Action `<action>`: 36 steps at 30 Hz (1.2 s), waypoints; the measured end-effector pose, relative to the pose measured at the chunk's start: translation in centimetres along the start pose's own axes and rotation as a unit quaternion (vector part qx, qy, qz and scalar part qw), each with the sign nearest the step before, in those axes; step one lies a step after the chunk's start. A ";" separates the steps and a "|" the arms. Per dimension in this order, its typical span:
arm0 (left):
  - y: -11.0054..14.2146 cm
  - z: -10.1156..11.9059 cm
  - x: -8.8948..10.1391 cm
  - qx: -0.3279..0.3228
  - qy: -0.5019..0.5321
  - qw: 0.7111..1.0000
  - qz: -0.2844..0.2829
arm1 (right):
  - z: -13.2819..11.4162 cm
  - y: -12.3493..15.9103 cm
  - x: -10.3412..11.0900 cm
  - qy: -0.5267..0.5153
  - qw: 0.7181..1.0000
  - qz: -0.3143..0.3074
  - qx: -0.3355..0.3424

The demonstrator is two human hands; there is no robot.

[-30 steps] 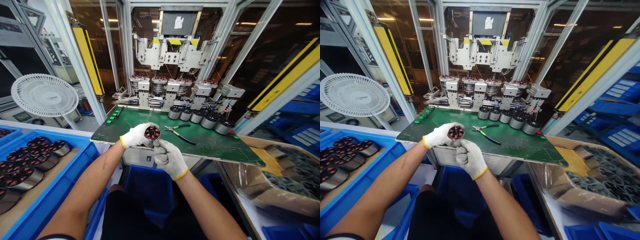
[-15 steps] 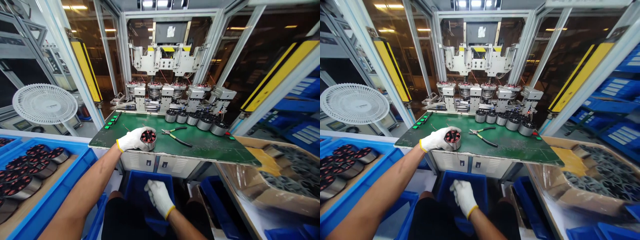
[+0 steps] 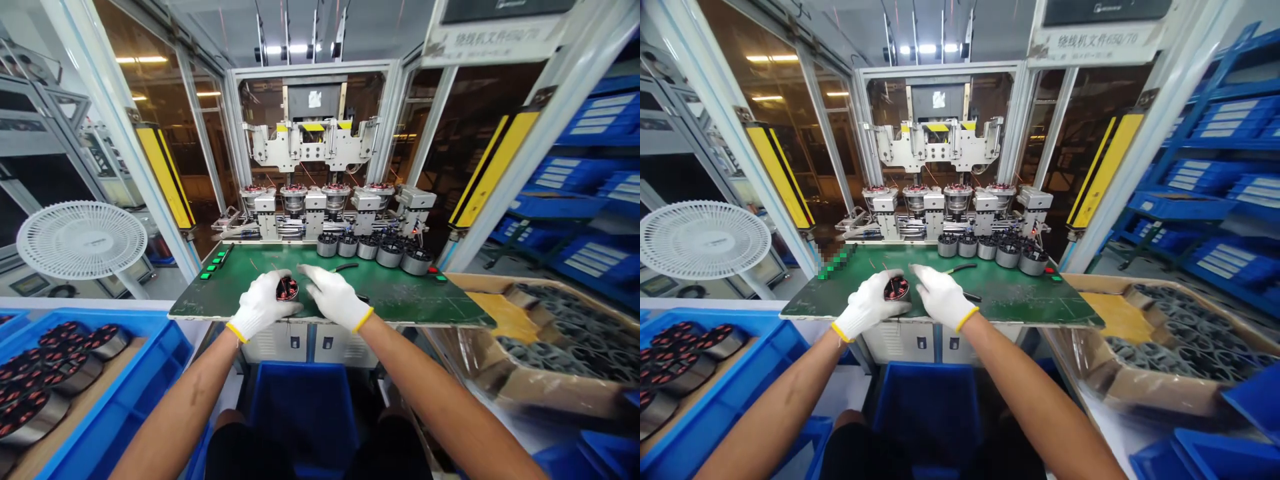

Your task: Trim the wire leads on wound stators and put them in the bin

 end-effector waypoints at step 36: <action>-0.9 -0.9 0.5 -0.084 0.094 0.989 -0.074 | 0.0 -2.0 1.0 -0.177 0.979 -0.077 -0.071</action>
Point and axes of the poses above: each hand's wrist, its own y-axis away from the middle knuckle, its own x-axis out of the back of the hand, z = x × y, the point moved 5 cm from there along -y, towards the middle knuckle, and after that the axes turned 2 degrees about y, right-handed, at the moved point
